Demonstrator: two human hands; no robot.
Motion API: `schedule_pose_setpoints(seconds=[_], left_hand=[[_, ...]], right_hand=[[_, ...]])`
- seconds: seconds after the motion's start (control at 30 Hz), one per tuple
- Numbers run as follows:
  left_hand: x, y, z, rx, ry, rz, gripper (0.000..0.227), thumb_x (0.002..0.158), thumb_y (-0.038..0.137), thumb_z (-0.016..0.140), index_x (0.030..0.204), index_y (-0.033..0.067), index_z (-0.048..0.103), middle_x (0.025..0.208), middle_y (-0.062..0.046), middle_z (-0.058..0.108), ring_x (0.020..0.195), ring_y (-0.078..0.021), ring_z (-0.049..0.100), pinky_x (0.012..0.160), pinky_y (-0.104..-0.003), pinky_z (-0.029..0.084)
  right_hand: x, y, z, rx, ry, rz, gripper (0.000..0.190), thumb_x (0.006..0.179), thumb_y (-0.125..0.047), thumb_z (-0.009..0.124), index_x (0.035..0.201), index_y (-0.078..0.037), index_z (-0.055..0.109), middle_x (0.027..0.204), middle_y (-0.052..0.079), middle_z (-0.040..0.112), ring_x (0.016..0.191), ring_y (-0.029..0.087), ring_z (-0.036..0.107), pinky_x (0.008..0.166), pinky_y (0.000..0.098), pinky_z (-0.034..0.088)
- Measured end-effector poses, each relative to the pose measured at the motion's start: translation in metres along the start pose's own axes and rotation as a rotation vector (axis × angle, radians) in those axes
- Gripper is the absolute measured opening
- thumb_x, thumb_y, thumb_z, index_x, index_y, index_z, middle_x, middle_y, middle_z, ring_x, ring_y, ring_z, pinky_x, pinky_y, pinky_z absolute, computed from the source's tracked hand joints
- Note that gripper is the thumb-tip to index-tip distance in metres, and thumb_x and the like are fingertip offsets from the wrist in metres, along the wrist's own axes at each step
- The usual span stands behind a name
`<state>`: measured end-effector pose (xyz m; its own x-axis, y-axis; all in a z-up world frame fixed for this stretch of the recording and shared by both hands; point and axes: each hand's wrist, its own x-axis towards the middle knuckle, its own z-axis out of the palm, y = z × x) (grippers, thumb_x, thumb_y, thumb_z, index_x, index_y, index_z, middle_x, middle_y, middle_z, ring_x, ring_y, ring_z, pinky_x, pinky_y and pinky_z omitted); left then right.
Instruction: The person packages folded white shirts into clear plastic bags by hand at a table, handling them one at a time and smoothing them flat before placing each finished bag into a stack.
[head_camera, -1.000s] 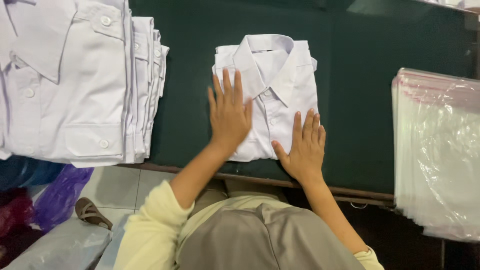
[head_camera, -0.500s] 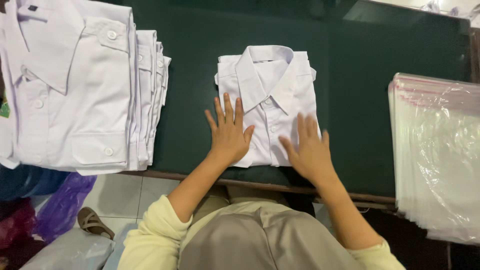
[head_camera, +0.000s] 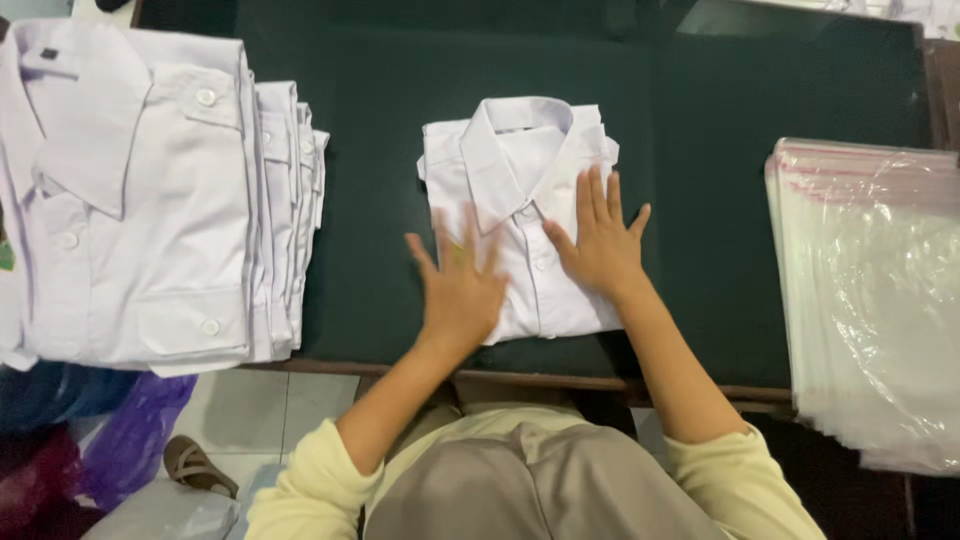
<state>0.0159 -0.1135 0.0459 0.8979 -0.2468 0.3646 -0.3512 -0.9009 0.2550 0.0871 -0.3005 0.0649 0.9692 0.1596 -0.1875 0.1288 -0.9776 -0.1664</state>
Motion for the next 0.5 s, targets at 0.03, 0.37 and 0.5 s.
schedule_pose_setpoints(seconds=[0.03,0.37,0.5], left_hand=[[0.000,0.005,-0.004,0.008,0.121,0.208,0.037,0.074,0.033,0.064,0.105,0.0132,0.066,0.126,-0.020,0.051,0.122,-0.0596,0.033,0.086,-0.083,0.020],[-0.013,0.007,-0.010,-0.028,-0.159,0.371,0.045,0.091,0.047,0.043,0.135,0.0441,0.039,0.151,0.002,0.026,0.136,-0.0470,0.020,0.103,-0.069,0.016],[-0.014,0.005,-0.008,0.024,-0.128,0.384,0.047,0.090,0.049,0.047,0.135,0.0476,0.037,0.151,0.003,0.026,0.135,-0.0475,0.022,0.100,-0.069,0.021]], right_hand=[[-0.005,0.000,0.004,-0.006,-0.020,0.007,0.081,0.090,-0.066,0.017,0.148,-0.009,0.010,0.155,0.010,0.005,0.143,0.028,0.000,0.102,0.0719,0.005],[0.099,0.016,-0.048,0.364,0.624,-0.363,0.041,0.085,-0.031,0.071,0.117,-0.007,0.060,0.097,0.004,0.068,0.076,0.019,0.064,0.071,0.0346,0.047],[0.152,0.002,-0.047,0.203,0.182,-0.229,0.040,0.070,-0.028,0.079,0.106,-0.021,0.062,0.105,0.006,0.056,0.104,0.033,0.044,0.080,0.0529,0.033]])
